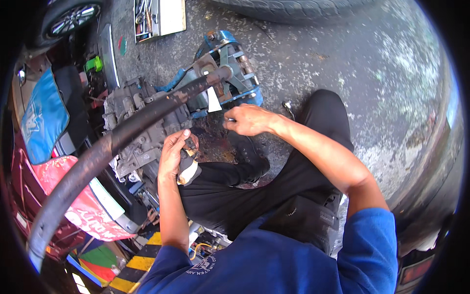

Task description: Repairing or disassembling a car transmission/engine component in a service bay.

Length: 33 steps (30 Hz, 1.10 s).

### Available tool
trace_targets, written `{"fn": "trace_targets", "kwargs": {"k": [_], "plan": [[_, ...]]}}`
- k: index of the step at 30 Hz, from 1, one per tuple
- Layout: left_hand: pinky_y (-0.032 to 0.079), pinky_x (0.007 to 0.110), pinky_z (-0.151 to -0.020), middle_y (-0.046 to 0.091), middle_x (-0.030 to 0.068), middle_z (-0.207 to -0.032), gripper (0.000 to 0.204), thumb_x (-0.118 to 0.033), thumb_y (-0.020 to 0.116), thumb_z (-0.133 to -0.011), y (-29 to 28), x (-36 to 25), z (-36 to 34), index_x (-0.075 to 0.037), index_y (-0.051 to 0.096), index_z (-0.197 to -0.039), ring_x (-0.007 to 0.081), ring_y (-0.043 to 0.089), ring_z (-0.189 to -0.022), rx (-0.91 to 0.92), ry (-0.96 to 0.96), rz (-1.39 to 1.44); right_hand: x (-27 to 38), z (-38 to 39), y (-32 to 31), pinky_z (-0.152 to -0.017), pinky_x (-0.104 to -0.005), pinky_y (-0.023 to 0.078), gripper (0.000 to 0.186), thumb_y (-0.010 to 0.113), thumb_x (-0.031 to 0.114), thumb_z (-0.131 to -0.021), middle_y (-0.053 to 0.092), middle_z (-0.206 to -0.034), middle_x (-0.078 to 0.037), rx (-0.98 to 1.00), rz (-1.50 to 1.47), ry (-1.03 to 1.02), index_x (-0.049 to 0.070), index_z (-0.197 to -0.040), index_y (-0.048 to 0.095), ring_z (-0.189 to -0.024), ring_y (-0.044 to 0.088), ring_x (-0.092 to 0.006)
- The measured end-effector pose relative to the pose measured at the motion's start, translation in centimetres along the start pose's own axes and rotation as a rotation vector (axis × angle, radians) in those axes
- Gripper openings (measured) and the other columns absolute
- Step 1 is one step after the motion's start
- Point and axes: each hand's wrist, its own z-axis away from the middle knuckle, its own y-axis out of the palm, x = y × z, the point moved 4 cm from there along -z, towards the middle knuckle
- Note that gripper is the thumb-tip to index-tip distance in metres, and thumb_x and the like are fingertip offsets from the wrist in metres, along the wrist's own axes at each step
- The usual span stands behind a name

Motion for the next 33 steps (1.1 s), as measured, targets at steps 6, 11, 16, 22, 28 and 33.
{"fn": "trace_targets", "kwargs": {"k": [6,11,16,22,28,33], "plan": [[0.043,0.030,-0.057,0.058,0.0068,-0.062,0.039,-0.035,0.064,-0.094,2.9,-5.0,2.5,0.003,0.066,-0.085,0.0090,0.053,-0.060,0.399,0.183,-0.534,3.0,-2.0,2.4,-0.085,-0.0498,0.049,0.040,0.049,0.037,-0.096,0.067,-0.094,-0.027,-0.137,0.208,-0.017,0.001,-0.105,0.066,-0.095,0.064,-0.0444],[0.045,0.034,-0.057,0.060,0.0119,-0.063,0.040,-0.039,0.064,-0.092,5.9,-6.0,5.4,0.001,0.067,-0.084,0.0167,0.058,-0.058,0.453,0.514,-0.697,5.3,-4.7,3.2,-0.085,-0.0507,0.049,0.038,0.050,0.034,-0.094,0.067,-0.096,-0.028,-0.113,0.439,-0.012,0.001,-0.106,0.065,-0.095,0.064,-0.0434],[0.049,0.040,-0.063,0.065,0.0145,-0.064,0.043,-0.039,0.058,-0.092,5.5,-4.7,8.7,0.000,0.064,-0.075,0.0289,0.066,-0.064,0.494,0.661,-0.680,6.3,-10.1,4.7,-0.088,-0.0498,0.048,0.033,0.049,0.030,-0.096,0.068,-0.100,-0.022,-0.118,0.597,-0.046,0.004,-0.109,0.065,-0.099,0.064,-0.0413],[0.053,0.047,-0.072,0.067,0.0210,-0.075,0.032,-0.029,0.064,-0.087,1.4,-4.1,11.1,0.001,0.068,-0.075,0.0382,0.067,-0.077,0.176,0.759,-0.757,7.3,-22.6,2.9,-0.089,-0.0471,0.050,0.028,0.061,0.023,-0.088,0.065,-0.108,-0.020,-0.184,0.872,-0.159,0.015,-0.115,0.065,-0.103,0.062,-0.0397],[0.055,0.045,-0.070,0.067,0.0206,-0.071,0.025,-0.023,0.068,-0.082,-1.1,-1.1,8.7,-0.001,0.071,-0.072,0.0371,0.069,-0.075,0.052,0.665,-0.679,5.9,-35.5,4.5,-0.099,-0.0498,0.044,0.045,0.066,0.015,-0.081,0.050,-0.124,-0.018,0.007,1.153,-0.161,0.024,-0.126,0.062,-0.122,0.050,-0.0360],[0.053,0.045,-0.072,0.067,0.0199,-0.074,0.015,-0.016,0.066,-0.078,-1.8,-1.0,6.8,-0.003,0.070,-0.071,0.0363,0.068,-0.077,0.096,0.683,-0.542,0.1,-40.6,2.5,-0.094,-0.0514,0.041,0.059,0.068,0.009,-0.072,0.046,-0.132,-0.017,0.123,1.228,-0.067,0.015,-0.129,0.056,-0.118,0.047,-0.0362]]}}
